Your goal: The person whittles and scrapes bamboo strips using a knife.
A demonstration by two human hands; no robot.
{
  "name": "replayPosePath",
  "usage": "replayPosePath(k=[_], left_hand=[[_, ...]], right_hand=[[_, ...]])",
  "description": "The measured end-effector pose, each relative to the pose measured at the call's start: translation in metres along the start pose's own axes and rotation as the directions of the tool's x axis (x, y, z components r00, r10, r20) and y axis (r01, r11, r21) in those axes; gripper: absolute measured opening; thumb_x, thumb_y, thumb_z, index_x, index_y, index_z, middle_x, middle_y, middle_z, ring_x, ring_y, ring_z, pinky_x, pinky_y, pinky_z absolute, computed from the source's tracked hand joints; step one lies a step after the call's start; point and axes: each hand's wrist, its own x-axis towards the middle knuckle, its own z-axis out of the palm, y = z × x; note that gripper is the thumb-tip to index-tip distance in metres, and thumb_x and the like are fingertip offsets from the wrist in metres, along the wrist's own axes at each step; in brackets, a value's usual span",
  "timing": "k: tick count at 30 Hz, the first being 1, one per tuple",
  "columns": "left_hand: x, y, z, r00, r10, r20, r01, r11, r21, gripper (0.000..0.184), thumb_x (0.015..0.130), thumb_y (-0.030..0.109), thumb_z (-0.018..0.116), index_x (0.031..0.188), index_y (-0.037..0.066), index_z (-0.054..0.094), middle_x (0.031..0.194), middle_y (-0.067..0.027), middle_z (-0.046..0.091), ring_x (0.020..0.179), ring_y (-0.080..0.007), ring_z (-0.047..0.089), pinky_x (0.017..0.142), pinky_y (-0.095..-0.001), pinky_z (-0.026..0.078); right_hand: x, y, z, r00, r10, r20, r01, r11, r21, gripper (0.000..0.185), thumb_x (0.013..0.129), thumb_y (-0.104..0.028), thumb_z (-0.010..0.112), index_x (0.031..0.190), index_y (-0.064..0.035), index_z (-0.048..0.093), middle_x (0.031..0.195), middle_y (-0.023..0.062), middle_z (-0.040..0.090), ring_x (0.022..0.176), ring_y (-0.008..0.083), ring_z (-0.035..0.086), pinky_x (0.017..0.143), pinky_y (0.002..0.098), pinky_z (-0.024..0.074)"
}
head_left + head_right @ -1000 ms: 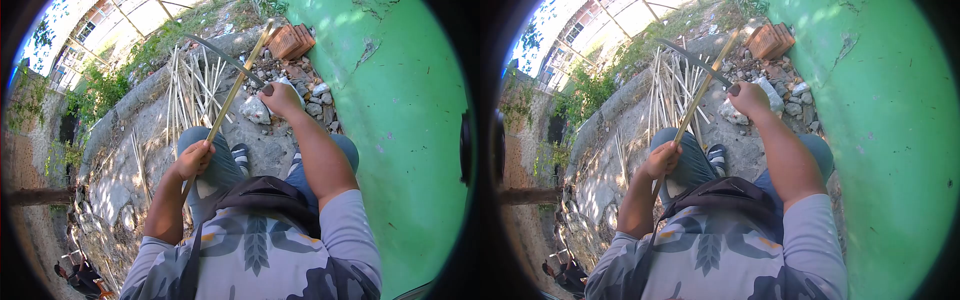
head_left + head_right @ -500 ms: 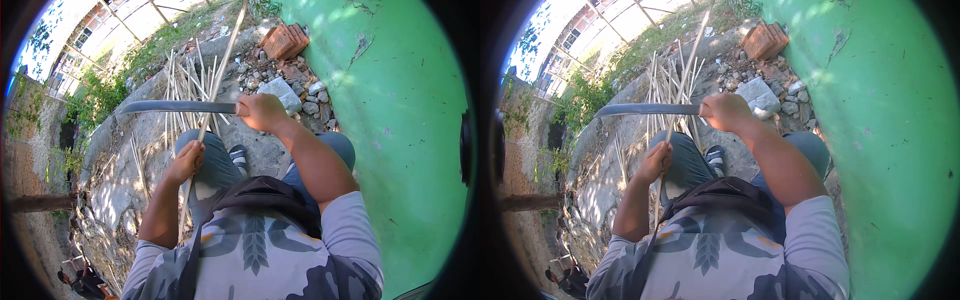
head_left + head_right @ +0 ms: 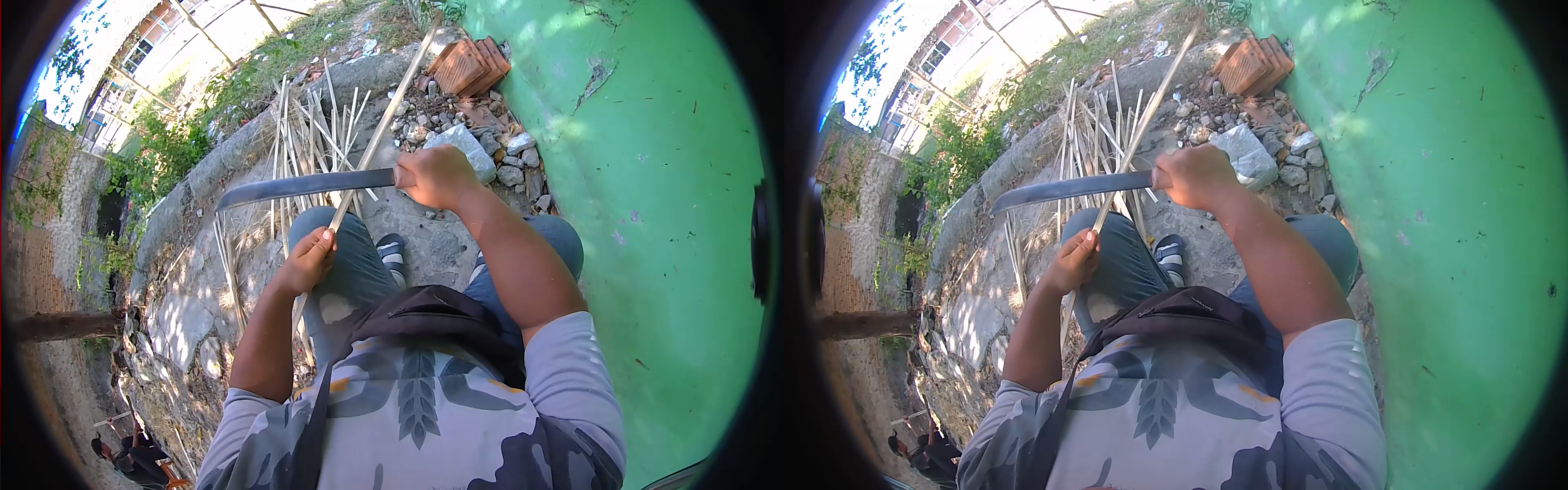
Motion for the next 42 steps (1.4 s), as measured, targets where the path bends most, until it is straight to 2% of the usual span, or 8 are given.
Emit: replayPosePath(k=[4,7,13,21,29,35,37,42], left_hand=[[-0.005,-0.002,-0.004,1.0,-0.031,0.006,0.031,0.999,0.032,0.034,0.112,0.042,0.043,0.097,0.013,0.052,0.067,0.0045,0.039,0.055,-0.0077,0.034,0.05,-0.0256,0.028],[-0.017,0.001,-0.007,0.996,-0.041,-0.081,0.047,0.996,0.075,0.032,0.113,0.039,0.044,0.099,0.012,0.053,0.067,0.0047,0.039,0.056,-0.0071,0.036,0.05,-0.0253,0.03],[-0.064,-0.042,-0.078,0.903,0.114,-0.414,-0.078,0.992,0.102,0.025,0.113,0.03,0.046,0.112,0.008,0.058,0.067,0.0073,0.042,0.056,-0.0039,0.037,0.049,-0.0233,0.031],[-0.126,-0.125,-0.127,0.649,0.063,-0.758,0.265,0.915,0.303,0.029,0.111,0.033,0.051,0.117,0.006,0.058,0.074,0.0046,0.047,0.061,-0.0066,0.043,0.054,-0.0267,0.037],[-0.12,-0.158,-0.132,0.634,0.219,-0.742,0.084,0.934,0.347,0.028,0.108,0.028,0.058,0.12,0.002,0.058,0.082,0.0016,0.055,0.073,-0.0066,0.046,0.063,-0.0269,0.039],[-0.152,-0.107,-0.195,0.337,0.475,-0.813,0.545,0.606,0.58,0.052,0.106,0.028,0.057,0.152,0.006,0.046,0.129,-0.0285,0.064,0.116,-0.0433,0.065,0.094,-0.0473,0.052],[-0.164,-0.109,-0.228,0.224,0.697,-0.681,0.84,0.217,0.498,0.07,0.101,0.031,0.064,0.158,0.004,0.034,0.146,-0.0312,0.05,0.134,-0.0466,0.052,0.109,-0.0494,0.045],[-0.157,-0.131,-0.269,0.392,0.474,-0.789,0.581,0.537,0.611,0.085,0.095,0.035,0.071,0.157,-0.005,0.03,0.151,-0.0319,0.044,0.141,-0.0456,0.044,0.117,-0.048,0.037]], right_hand=[[0.003,0.02,0.001,0.989,0.116,0.092,-0.111,0.992,-0.063,0.023,0.087,-0.035,0.075,0.088,-0.0126,0.07,0.078,0.0129,0.072,0.075,0.0366,0.071,0.07,0.0487,0.0556],[0.004,0.051,-0.012,0.867,0.497,0.038,-0.498,0.863,0.084,0.022,0.086,-0.033,0.075,0.098,-0.0151,0.074,0.093,0.014,0.076,0.092,0.0353,0.073,0.08,0.0482,0.0575],[0.004,0.081,-0.027,0.66,0.706,-0.256,-0.591,0.699,0.403,0.034,0.085,-0.036,0.079,0.101,-0.0066,0.075,0.096,0.016,0.076,0.093,0.0326,0.073,0.084,0.0436,0.0555],[0.007,0.087,-0.028,0.605,0.768,-0.212,-0.484,0.566,0.668,0.036,0.086,-0.033,0.079,0.096,0.0005,0.071,0.089,0.0113,0.073,0.084,0.024,0.068,0.081,0.0392,0.0518],[0.005,0.076,-0.007,0.71,0.677,-0.193,-0.539,0.699,0.471,0.039,0.085,-0.037,0.081,0.098,-0.0011,0.074,0.09,0.0139,0.074,0.084,0.0272,0.07,0.082,0.0404,0.0526],[0.003,0.072,-0.002,0.758,0.622,-0.196,-0.489,0.742,0.46,0.04,0.086,-0.039,0.082,0.096,-0.0011,0.074,0.088,0.0131,0.074,0.082,0.0257,0.069,0.078,0.0397,0.0524],[-0.001,0.075,0.001,0.772,0.61,-0.176,-0.473,0.738,0.482,0.037,0.087,-0.037,0.083,0.092,-0.0025,0.072,0.081,0.0073,0.069,0.074,0.0185,0.063,0.069,0.0351,0.0481],[0.006,0.066,0.001,0.758,0.608,-0.236,-0.405,0.722,0.561,0.032,0.09,-0.032,0.084,0.083,-0.0074,0.065,0.065,-0.0049,0.056,0.054,0.0055,0.048,0.049,0.0257,0.0391]])
